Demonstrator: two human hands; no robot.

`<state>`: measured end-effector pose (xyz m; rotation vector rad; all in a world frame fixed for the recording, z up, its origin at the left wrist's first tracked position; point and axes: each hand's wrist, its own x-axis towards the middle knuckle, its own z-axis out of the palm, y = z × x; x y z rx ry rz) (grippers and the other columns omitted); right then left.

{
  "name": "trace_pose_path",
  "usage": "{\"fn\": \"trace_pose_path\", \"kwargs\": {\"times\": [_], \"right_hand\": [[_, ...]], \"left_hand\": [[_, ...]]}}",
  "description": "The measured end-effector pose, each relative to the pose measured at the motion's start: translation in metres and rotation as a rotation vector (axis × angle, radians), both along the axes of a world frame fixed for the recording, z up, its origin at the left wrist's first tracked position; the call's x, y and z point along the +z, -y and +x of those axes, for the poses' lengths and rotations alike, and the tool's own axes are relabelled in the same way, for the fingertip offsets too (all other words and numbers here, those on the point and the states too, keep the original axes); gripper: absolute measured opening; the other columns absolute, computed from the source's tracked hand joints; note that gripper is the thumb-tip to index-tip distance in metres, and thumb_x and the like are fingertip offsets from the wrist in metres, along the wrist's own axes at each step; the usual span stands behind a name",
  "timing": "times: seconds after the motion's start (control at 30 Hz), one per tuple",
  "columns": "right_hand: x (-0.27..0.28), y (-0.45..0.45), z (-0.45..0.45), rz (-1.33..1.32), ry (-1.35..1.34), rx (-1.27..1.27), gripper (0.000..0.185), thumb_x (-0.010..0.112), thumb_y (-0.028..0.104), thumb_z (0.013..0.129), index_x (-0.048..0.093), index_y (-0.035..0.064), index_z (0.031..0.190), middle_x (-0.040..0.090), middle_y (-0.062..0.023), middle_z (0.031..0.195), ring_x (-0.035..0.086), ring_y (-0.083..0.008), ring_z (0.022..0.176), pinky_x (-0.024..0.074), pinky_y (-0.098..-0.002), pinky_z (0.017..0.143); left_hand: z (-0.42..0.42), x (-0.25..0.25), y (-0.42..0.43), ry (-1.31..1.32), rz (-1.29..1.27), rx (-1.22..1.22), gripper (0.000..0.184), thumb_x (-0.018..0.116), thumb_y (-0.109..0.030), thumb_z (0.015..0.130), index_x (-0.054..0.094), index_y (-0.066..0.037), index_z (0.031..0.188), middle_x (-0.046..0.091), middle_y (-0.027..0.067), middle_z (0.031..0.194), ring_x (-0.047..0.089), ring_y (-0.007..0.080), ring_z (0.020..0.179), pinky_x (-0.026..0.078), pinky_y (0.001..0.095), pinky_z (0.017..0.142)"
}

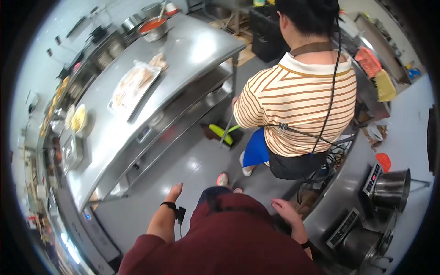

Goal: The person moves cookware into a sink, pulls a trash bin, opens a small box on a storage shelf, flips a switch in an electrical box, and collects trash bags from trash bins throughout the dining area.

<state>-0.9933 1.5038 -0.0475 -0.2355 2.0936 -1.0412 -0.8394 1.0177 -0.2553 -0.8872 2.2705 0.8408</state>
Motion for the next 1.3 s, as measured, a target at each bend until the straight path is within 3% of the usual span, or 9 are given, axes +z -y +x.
{"fn": "trace_pose_path", "kwargs": {"times": [0.07, 0.13, 0.17, 0.23, 0.3, 0.6, 0.8, 0.87, 1.3], "right_hand": [[0.0, -0.003, 0.002, -0.038, -0.053, -0.041, 0.031, 0.05, 0.018, 0.084, 0.053, -0.001, 0.108, 0.059, -0.0089, 0.097, 0.054, -0.0156, 0.09, 0.0419, -0.0269, 0.079], [0.006, -0.007, -0.002, 0.081, -0.049, -0.026, 0.034, 0.049, 0.023, 0.083, 0.053, 0.0003, 0.108, 0.059, -0.0119, 0.097, 0.055, -0.0191, 0.09, 0.0424, -0.0285, 0.079], [0.001, -0.011, -0.002, 0.13, -0.071, -0.017, 0.035, 0.049, 0.026, 0.082, 0.054, 0.0012, 0.107, 0.06, -0.0143, 0.096, 0.057, -0.0226, 0.089, 0.0432, -0.0301, 0.077], [0.007, -0.007, -0.008, 0.171, -0.02, -0.07, 0.037, 0.049, 0.029, 0.082, 0.053, 0.0024, 0.108, 0.06, -0.0145, 0.097, 0.057, -0.0243, 0.089, 0.0431, -0.0309, 0.077], [0.011, 0.001, -0.016, 0.203, -0.002, -0.08, 0.039, 0.048, 0.031, 0.082, 0.053, 0.0036, 0.109, 0.059, -0.0145, 0.097, 0.057, -0.0257, 0.089, 0.0431, -0.0316, 0.077], [0.019, 0.015, -0.04, 0.202, -0.048, -0.071, 0.039, 0.046, 0.033, 0.082, 0.053, 0.0058, 0.109, 0.06, -0.0139, 0.096, 0.056, -0.0276, 0.09, 0.0427, -0.0331, 0.078], [0.01, -0.01, -0.088, 0.165, -0.031, -0.058, 0.037, 0.045, 0.034, 0.082, 0.054, 0.0075, 0.107, 0.06, -0.0139, 0.096, 0.056, -0.0294, 0.088, 0.043, -0.0365, 0.076], [-0.011, -0.026, -0.112, 0.153, -0.047, -0.054, 0.036, 0.044, 0.032, 0.083, 0.054, 0.0077, 0.108, 0.059, -0.0147, 0.096, 0.056, -0.0296, 0.088, 0.0425, -0.0364, 0.077], [-0.014, -0.124, -0.29, -0.052, -0.229, -0.11, 0.027, 0.045, 0.025, 0.077, 0.057, 0.0027, 0.088, 0.059, -0.0167, 0.08, 0.056, -0.0319, 0.074, 0.0423, -0.0404, 0.067]], "left_hand": [[-0.027, 0.019, -0.004, 0.032, 0.111, 0.178, 0.059, 0.042, -0.029, 0.077, 0.031, 0.0, 0.127, 0.044, 0.0245, 0.119, 0.042, 0.0359, 0.111, 0.034, 0.0372, 0.093], [-0.038, -0.045, 0.01, -0.121, 0.146, 0.122, 0.058, 0.048, -0.03, 0.075, 0.039, 0.001, 0.123, 0.046, 0.0244, 0.117, 0.043, 0.0337, 0.112, 0.033, 0.0364, 0.095], [-0.039, -0.101, 0.025, -0.177, 0.089, -0.146, 0.055, 0.048, -0.031, 0.074, 0.042, -0.002, 0.121, 0.049, 0.0244, 0.114, 0.044, 0.0336, 0.11, 0.034, 0.0368, 0.095], [-0.07, -0.088, 0.012, -0.094, 0.309, 0.212, 0.052, 0.048, -0.028, 0.075, 0.044, -0.004, 0.121, 0.054, 0.0228, 0.107, 0.052, 0.0307, 0.1, 0.038, 0.0356, 0.089], [-0.098, -0.076, 0.006, -0.027, 0.434, 0.223, 0.047, 0.046, -0.018, 0.077, 0.044, -0.007, 0.122, 0.057, 0.0071, 0.098, 0.056, 0.0169, 0.076, 0.044, 0.03, 0.063], [-0.126, -0.047, 0.005, 0.046, 0.525, 0.371, 0.042, 0.048, -0.018, 0.076, 0.048, -0.006, 0.116, 0.059, 0.0061, 0.081, 0.056, 0.0161, 0.061, 0.042, 0.0285, 0.048], [-0.157, -0.045, 0.015, 0.251, 0.482, 0.468, 0.027, 0.043, -0.024, 0.078, 0.054, -0.008, 0.097, 0.058, 0.0073, 0.075, 0.055, 0.0176, 0.055, 0.041, 0.0305, 0.045], [-0.165, -0.09, 0.019, 0.235, 0.488, 0.539, 0.029, 0.042, -0.026, 0.08, 0.049, -0.011, 0.104, 0.058, 0.0088, 0.086, 0.056, 0.0198, 0.063, 0.039, 0.0323, 0.049], [-0.432, 0.009, -0.13, 0.01, 0.543, 0.256, 0.03, 0.042, -0.026, 0.08, 0.047, -0.012, 0.106, 0.057, 0.0085, 0.088, 0.055, 0.02, 0.067, 0.039, 0.0325, 0.05]]}}
